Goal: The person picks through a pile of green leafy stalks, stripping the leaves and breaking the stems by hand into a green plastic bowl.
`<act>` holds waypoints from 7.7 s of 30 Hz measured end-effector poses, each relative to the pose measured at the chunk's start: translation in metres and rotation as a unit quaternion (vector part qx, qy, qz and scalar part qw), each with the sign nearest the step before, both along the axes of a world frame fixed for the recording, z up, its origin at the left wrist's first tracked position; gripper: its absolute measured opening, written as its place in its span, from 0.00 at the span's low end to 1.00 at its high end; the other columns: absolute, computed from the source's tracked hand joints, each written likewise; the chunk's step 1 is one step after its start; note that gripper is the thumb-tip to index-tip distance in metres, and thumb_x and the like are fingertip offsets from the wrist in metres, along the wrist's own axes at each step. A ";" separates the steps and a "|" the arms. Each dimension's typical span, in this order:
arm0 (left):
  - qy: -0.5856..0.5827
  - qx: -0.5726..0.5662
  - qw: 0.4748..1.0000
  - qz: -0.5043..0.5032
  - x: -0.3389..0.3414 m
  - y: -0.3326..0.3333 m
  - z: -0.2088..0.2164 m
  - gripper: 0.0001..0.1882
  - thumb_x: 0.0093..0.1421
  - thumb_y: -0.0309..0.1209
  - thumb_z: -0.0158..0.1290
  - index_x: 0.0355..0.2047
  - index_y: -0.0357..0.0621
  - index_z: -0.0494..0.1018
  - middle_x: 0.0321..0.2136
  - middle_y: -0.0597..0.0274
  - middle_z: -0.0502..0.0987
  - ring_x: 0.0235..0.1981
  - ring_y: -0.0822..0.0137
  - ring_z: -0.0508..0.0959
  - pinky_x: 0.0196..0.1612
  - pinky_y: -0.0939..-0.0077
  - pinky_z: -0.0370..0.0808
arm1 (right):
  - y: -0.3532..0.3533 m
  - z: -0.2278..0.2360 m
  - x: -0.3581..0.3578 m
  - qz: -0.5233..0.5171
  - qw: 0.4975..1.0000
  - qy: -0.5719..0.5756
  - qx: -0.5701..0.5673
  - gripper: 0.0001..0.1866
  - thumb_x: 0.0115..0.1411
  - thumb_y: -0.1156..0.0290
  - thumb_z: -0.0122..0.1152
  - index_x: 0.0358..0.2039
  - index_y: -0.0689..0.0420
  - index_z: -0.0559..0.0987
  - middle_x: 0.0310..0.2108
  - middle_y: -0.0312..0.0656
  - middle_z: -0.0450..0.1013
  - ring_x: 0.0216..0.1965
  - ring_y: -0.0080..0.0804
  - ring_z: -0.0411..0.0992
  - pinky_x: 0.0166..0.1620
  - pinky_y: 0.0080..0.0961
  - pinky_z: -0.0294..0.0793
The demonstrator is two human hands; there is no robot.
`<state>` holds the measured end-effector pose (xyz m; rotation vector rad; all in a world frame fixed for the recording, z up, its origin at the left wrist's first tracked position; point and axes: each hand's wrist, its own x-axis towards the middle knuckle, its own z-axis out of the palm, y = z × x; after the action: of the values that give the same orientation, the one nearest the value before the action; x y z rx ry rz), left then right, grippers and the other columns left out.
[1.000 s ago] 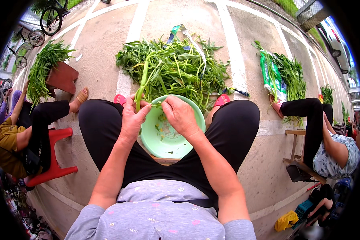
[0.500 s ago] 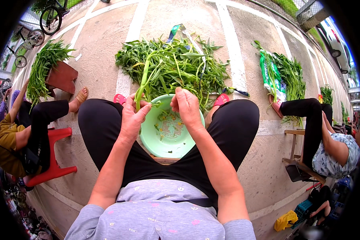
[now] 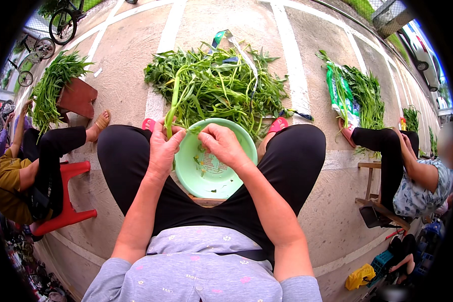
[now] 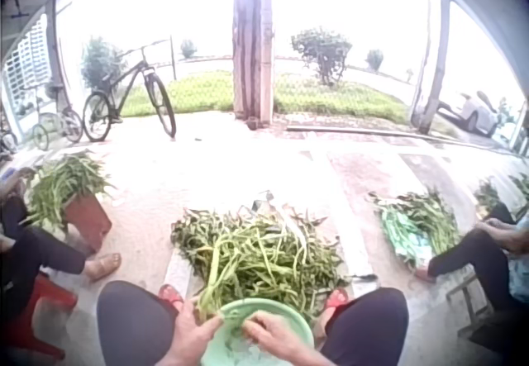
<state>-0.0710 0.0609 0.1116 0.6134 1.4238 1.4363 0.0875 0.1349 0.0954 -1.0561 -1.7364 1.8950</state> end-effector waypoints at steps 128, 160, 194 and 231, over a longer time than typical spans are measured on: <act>-0.171 0.027 0.984 -0.040 -0.008 -0.004 -0.004 0.20 0.54 0.24 0.54 0.45 0.43 0.62 0.28 0.70 0.69 0.19 0.83 0.64 0.18 0.91 0.58 | -0.002 -0.018 -0.006 0.044 0.999 -0.001 -0.029 0.13 0.57 0.70 0.54 0.40 0.64 0.72 0.33 0.36 0.71 0.35 0.19 0.68 0.40 0.19 0.68; -0.028 -0.015 0.999 -0.030 -0.004 0.000 -0.005 0.20 0.54 0.25 0.54 0.46 0.45 0.62 0.27 0.71 0.70 0.20 0.84 0.64 0.19 0.92 0.59 | -0.001 0.007 -0.010 -0.041 0.996 0.075 0.000 0.13 0.58 0.69 0.54 0.42 0.63 0.72 0.33 0.35 0.71 0.33 0.18 0.68 0.39 0.17 0.69; 0.041 0.016 0.997 -0.062 0.010 0.005 -0.004 0.19 0.54 0.23 0.53 0.46 0.44 0.63 0.27 0.71 0.70 0.20 0.84 0.64 0.21 0.92 0.59 | -0.009 -0.001 -0.011 -0.127 0.967 0.135 -0.176 0.07 0.58 0.67 0.53 0.28 0.56 0.70 0.22 0.31 0.66 0.21 0.16 0.64 0.26 0.12 0.63; 0.056 0.018 0.996 -0.061 0.007 0.000 -0.011 0.20 0.52 0.20 0.53 0.46 0.38 0.62 0.26 0.68 0.71 0.29 0.79 0.70 0.33 0.86 0.68 | 0.012 0.007 0.004 -0.173 0.965 0.093 -0.171 0.04 0.55 0.70 0.52 0.27 0.57 0.71 0.19 0.32 0.67 0.18 0.17 0.65 0.23 0.14 0.66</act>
<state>-0.0641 0.0611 0.1008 0.8010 1.4255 1.3513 0.0917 0.1467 0.1024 -1.1670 -1.0621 2.0247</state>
